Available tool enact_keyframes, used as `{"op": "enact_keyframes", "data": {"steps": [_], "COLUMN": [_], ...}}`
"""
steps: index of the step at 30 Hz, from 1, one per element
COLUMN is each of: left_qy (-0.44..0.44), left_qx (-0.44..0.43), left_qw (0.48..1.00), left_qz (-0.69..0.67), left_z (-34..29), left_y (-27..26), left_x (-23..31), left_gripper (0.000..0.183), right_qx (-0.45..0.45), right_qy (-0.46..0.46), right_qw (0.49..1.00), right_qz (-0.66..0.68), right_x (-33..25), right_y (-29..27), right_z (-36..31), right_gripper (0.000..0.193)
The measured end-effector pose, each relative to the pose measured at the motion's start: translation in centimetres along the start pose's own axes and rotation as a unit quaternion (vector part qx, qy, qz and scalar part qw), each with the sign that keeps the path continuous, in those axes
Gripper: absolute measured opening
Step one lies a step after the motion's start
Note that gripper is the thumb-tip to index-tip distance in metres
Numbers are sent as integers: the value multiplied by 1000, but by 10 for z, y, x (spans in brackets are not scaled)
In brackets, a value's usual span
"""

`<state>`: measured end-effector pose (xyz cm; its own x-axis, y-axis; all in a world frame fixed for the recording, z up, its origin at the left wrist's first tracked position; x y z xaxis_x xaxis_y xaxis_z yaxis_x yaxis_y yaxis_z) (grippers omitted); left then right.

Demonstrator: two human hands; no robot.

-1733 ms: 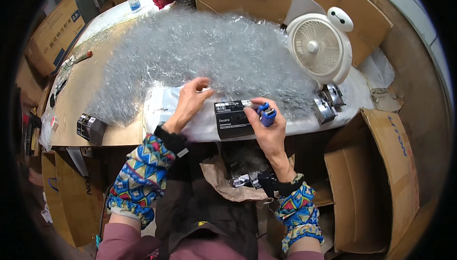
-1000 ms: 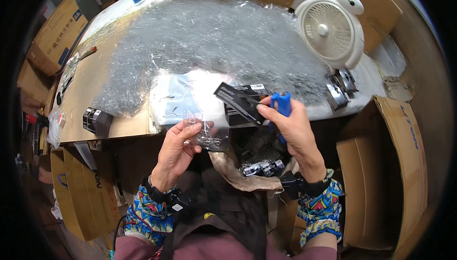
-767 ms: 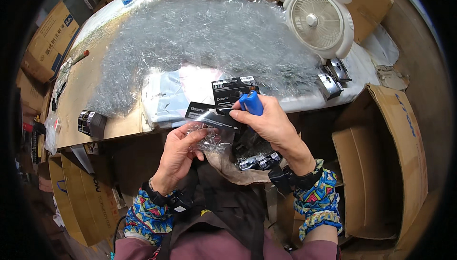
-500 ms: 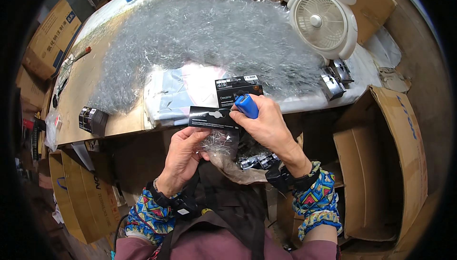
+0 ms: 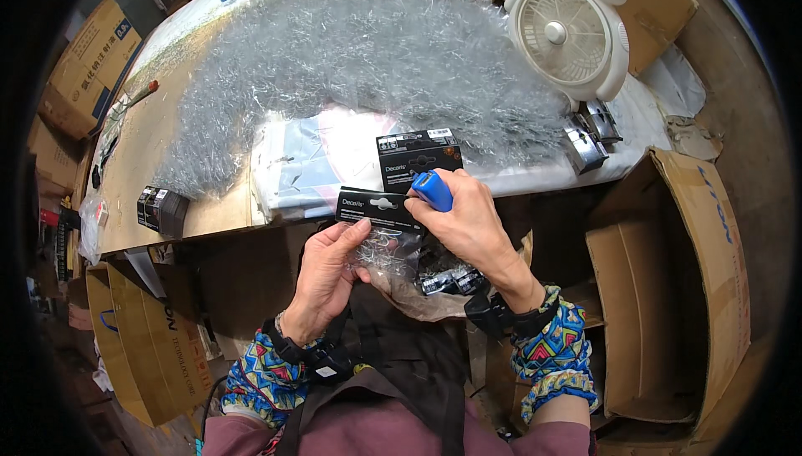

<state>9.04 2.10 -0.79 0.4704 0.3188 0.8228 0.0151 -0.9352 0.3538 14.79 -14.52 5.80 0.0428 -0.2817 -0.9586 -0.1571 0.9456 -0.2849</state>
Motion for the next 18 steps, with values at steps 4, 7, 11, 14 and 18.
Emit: {"op": "enact_keyframes", "data": {"steps": [4, 7, 11, 14, 18], "left_qy": [14, 64, 143, 156, 155], "left_qx": [12, 37, 73, 85, 90], "left_qw": [1000, 995, 974, 969, 971], "left_qz": [20, 66, 159, 173, 157], "left_z": [1, -2, -12, -13, -15], "left_y": [-2, -4, 5, 5, 9], "left_x": [0, 1, 12, 7, 4], "left_gripper": [20, 20, 22, 22, 20], "right_qx": [48, 209, 225, 209, 227], "right_qy": [4, -12, -1, -12, -44], "right_qw": [992, 937, 922, 921, 920], "right_qz": [114, 279, 316, 329, 317], "right_x": [3, -1, 12, 17, 18], "right_y": [-3, -20, -12, 7, 8], "right_z": [-3, -3, 2, -4, -7], "right_gripper": [18, 33, 46, 46, 43]}}
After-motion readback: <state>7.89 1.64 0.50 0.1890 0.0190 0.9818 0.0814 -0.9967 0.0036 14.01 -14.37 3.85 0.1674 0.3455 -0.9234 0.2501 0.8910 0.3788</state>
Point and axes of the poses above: each hand's wrist, its own z-axis towards the middle knuckle, its own y-axis out of the palm, x = y × z, the point moved 7 cm from there along z, towards the middle knuckle, and after that the axes turned 14 degrees about z, right-handed, at the moved point
